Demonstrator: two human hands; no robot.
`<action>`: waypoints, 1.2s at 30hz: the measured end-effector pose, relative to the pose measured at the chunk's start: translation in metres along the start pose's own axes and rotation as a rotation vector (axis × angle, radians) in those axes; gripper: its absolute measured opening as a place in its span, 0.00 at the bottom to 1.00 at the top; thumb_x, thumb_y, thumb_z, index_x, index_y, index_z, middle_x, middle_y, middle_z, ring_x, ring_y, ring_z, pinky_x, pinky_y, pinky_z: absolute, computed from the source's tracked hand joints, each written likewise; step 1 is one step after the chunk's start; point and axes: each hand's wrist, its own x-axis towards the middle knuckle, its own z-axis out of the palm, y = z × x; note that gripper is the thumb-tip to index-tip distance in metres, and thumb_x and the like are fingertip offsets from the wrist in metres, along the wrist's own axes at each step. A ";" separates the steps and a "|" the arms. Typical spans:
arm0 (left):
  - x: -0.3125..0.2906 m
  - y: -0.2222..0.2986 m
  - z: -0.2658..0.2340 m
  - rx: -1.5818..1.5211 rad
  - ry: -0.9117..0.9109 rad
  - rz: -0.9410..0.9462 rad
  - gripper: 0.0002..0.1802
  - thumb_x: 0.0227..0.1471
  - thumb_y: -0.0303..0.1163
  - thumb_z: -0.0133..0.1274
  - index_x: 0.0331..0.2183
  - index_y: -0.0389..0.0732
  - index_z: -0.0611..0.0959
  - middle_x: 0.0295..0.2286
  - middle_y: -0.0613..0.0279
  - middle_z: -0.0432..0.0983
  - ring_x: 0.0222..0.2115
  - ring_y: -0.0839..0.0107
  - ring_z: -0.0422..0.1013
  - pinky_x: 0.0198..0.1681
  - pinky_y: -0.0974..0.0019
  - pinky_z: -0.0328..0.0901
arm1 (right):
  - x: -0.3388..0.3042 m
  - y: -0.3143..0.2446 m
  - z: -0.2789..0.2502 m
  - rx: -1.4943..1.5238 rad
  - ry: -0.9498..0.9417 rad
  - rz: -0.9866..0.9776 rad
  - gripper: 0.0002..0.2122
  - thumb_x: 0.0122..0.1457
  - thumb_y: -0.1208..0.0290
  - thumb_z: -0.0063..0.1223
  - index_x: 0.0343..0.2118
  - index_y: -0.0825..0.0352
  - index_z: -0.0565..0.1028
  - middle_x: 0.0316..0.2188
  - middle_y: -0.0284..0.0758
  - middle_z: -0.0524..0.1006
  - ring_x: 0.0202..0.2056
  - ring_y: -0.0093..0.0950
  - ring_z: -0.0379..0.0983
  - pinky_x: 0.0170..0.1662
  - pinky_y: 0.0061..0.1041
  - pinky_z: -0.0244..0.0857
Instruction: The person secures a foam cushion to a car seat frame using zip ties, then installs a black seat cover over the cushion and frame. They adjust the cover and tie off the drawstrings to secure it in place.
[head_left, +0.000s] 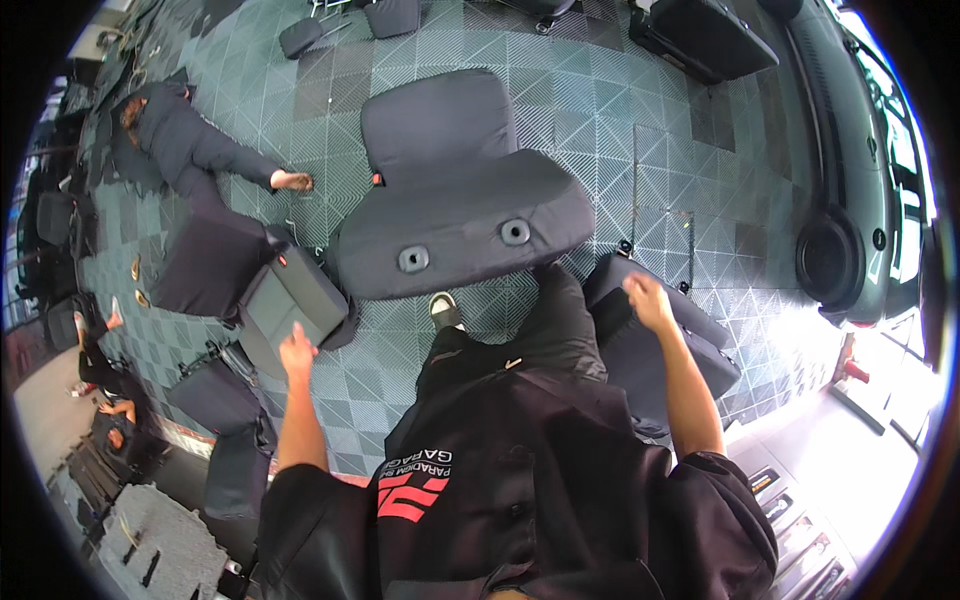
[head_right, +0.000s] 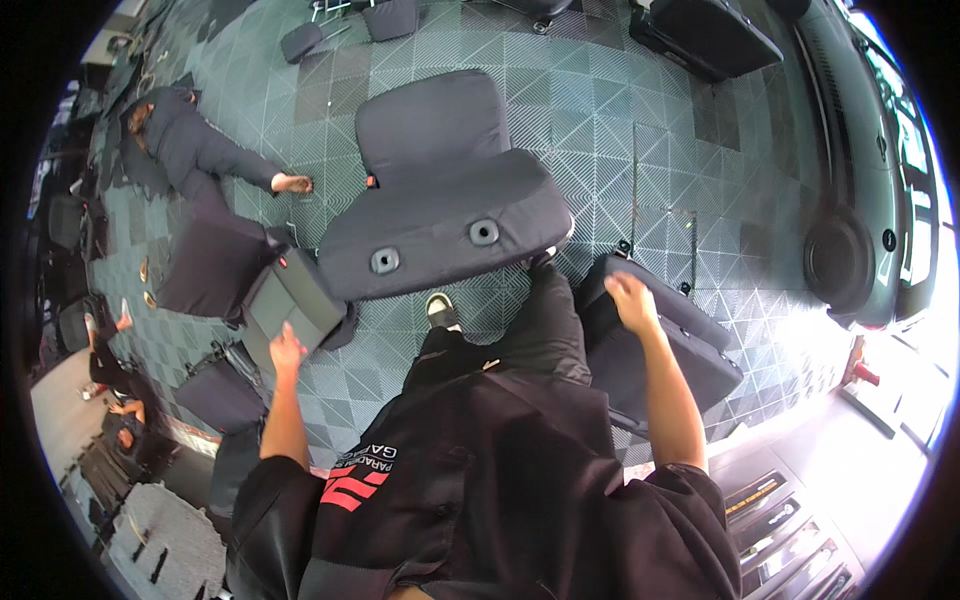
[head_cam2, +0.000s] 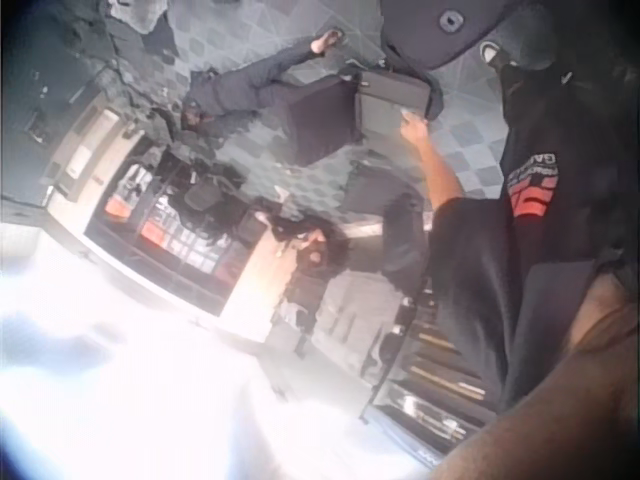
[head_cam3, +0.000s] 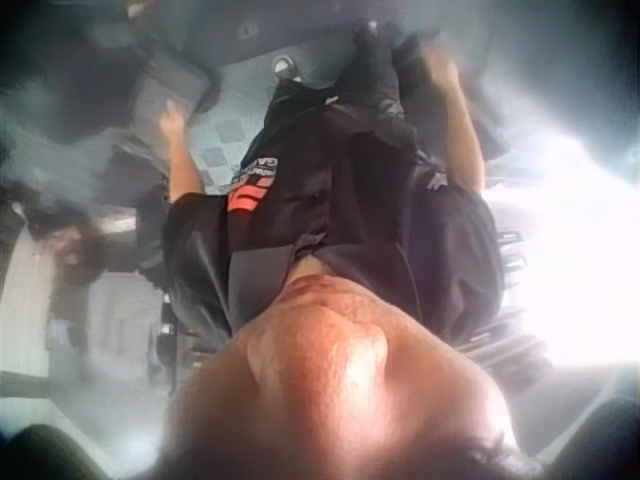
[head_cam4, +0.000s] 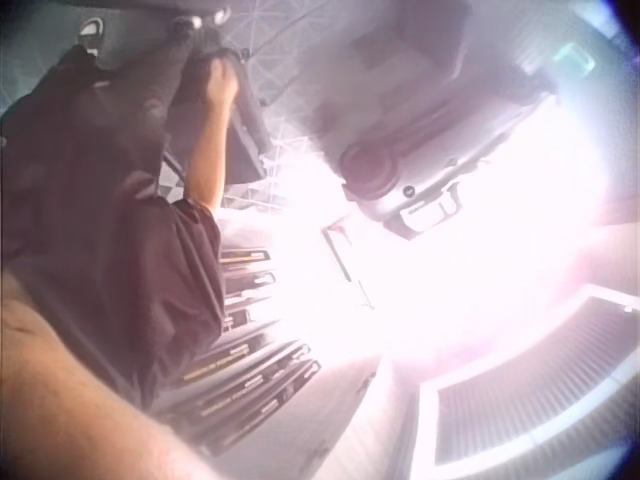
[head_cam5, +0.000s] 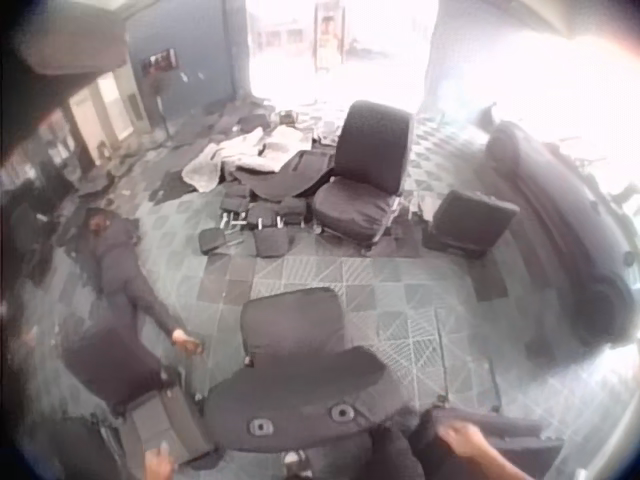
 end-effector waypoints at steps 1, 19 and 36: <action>-0.014 -0.026 0.001 0.159 -0.011 0.064 0.22 0.59 0.40 0.57 0.20 0.34 0.77 0.17 0.59 0.75 0.17 0.69 0.72 0.23 0.62 0.68 | 0.002 0.037 0.008 -0.010 -0.012 0.014 0.21 0.63 0.54 0.52 0.43 0.70 0.79 0.29 0.37 0.79 0.30 0.25 0.75 0.38 0.28 0.69; -0.321 0.344 0.404 -0.053 -0.890 -0.737 0.52 0.59 0.65 0.45 0.65 0.29 0.58 0.63 0.50 0.60 0.62 0.58 0.60 0.66 0.62 0.52 | 0.458 0.144 -0.236 0.168 -0.093 0.271 0.26 0.63 0.49 0.49 0.57 0.63 0.70 0.39 0.31 0.76 0.33 0.22 0.74 0.28 0.28 0.66; 0.227 0.310 0.342 0.095 -0.276 -0.537 0.41 0.59 0.67 0.41 0.59 0.44 0.74 0.53 0.58 0.75 0.53 0.65 0.68 0.58 0.52 0.59 | 0.685 -0.206 0.193 0.727 -0.277 0.771 0.33 0.65 0.42 0.40 0.60 0.69 0.67 0.57 0.44 0.71 0.56 0.40 0.67 0.52 0.51 0.65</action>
